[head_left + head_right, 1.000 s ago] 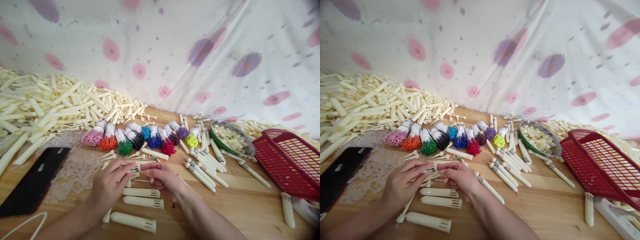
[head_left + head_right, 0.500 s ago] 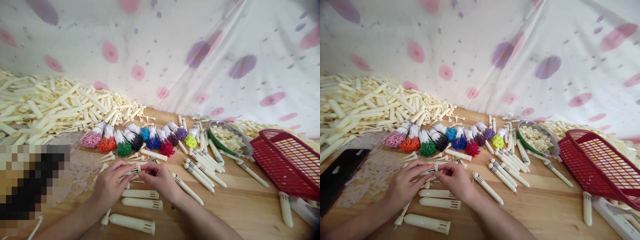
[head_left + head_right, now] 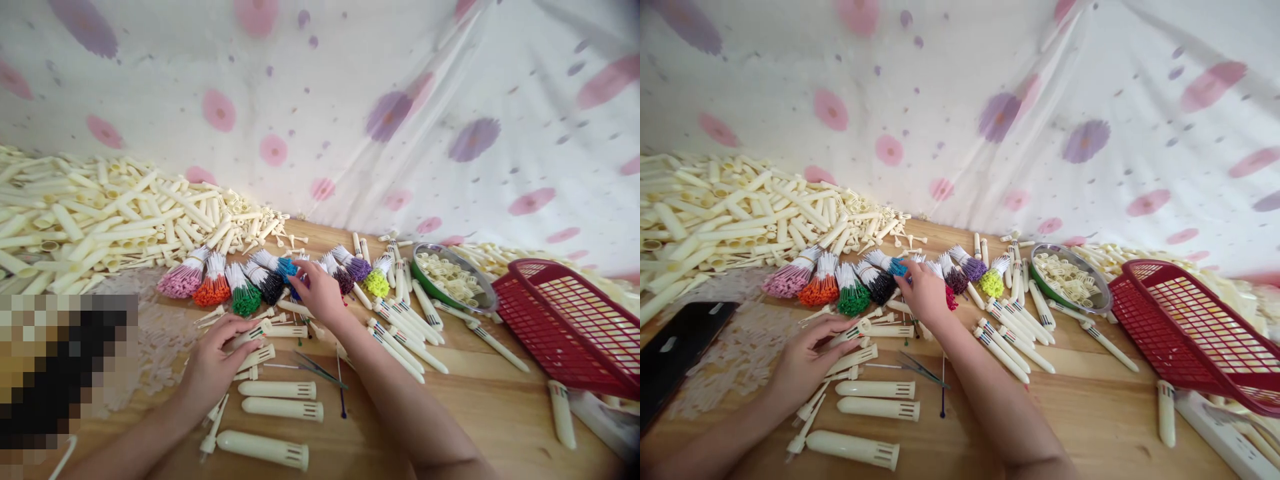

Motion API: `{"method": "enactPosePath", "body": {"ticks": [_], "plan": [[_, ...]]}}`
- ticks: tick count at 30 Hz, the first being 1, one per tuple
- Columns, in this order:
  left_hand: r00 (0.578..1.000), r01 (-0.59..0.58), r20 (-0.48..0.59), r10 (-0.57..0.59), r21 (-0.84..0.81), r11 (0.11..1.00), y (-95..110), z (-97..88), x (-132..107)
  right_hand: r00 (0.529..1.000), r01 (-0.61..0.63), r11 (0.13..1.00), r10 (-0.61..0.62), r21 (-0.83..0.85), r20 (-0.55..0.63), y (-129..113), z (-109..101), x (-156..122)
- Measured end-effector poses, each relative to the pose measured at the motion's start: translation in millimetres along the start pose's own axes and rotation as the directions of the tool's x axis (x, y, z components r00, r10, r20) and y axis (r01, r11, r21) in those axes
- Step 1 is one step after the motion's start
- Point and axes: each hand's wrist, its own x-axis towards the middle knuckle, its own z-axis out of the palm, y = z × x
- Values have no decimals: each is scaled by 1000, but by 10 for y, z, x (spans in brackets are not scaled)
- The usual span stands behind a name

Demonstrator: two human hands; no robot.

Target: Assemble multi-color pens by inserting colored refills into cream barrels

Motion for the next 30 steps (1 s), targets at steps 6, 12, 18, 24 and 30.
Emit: {"method": "enactPosePath", "body": {"ticks": [6, 12, 18, 24, 30], "plan": [[1000, -10, -20, 10, 5, 1000, -12, -28, 7, 986, 134, 928, -91, -347, 137, -3, 158, 358], [1000, -24, -16, 24, 28, 999, 8, -52, 27, 980, 160, 884, -90, -439, 175, 47, 198, 282], [998, -46, -31, 47, 34, 998, -13, -65, 26, 967, 220, 845, -123, -488, 222, 25, 101, 287], [998, -53, -18, 54, 42, 998, -42, -50, 29, 933, 305, 826, -160, -474, 322, -15, 19, 423], [999, -48, -3, 49, 47, 998, -16, -53, 36, 906, 320, 853, -148, -413, 396, -99, -31, 618]]}}
